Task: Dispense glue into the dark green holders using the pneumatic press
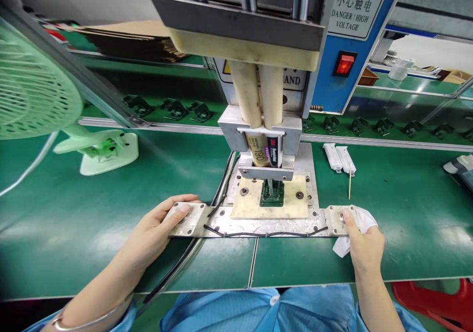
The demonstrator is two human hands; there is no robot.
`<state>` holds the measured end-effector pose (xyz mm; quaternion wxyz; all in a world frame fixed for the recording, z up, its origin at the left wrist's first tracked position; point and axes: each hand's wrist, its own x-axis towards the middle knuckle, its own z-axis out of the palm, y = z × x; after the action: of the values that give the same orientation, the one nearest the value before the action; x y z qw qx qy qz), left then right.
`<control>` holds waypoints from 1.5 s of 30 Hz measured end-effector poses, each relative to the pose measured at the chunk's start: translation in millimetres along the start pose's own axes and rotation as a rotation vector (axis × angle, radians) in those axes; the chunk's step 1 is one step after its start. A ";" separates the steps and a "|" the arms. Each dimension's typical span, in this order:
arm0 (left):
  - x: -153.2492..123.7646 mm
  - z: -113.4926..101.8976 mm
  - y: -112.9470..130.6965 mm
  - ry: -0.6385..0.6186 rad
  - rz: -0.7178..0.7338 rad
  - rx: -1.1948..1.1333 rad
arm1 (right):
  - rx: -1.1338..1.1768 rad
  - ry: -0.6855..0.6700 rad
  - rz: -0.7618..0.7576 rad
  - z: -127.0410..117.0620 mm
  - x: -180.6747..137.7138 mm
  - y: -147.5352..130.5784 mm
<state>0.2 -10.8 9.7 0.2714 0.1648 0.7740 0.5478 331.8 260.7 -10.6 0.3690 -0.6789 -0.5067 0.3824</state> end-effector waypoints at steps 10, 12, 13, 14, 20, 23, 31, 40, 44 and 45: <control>0.1 0.4 2.1 -0.006 0.021 0.023 | -0.005 -0.005 -0.007 0.9 -1.5 -0.4; 0.9 -0.1 1.1 -0.005 0.022 0.016 | -0.007 0.006 -0.027 1.4 -2.0 -1.4; 0.7 0.0 1.6 -0.004 0.020 0.011 | 0.001 0.006 -0.049 1.6 -2.4 -1.9; 0.0 0.4 2.9 -0.005 0.013 0.007 | 0.012 0.004 -0.070 1.9 -2.8 -2.4; -9.5 8.5 18.5 0.038 -0.042 -0.061 | 0.035 -0.008 -0.102 2.1 -3.1 -2.8; -10.8 11.1 21.0 0.063 -0.043 -0.059 | 0.026 -0.012 -0.093 1.2 -1.0 -0.2; -10.2 8.2 19.7 0.046 -0.039 0.035 | 0.044 -0.006 -0.102 1.1 1.8 7.6; -7.0 -7.7 35.4 0.001 0.115 0.444 | -0.014 0.010 -0.067 -1.0 -1.3 2.3; -0.5 -13.6 60.0 -0.078 0.251 0.717 | -0.033 0.002 -0.035 -0.6 -3.5 1.1; 1.5 -10.5 68.7 -0.113 0.278 0.742 | -0.040 0.000 -0.020 -0.6 -3.5 1.2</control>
<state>-10.2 5.8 76.4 0.1589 0.3845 0.8736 0.2524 332.2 256.9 -10.9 0.3593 -0.6807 -0.5211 0.3686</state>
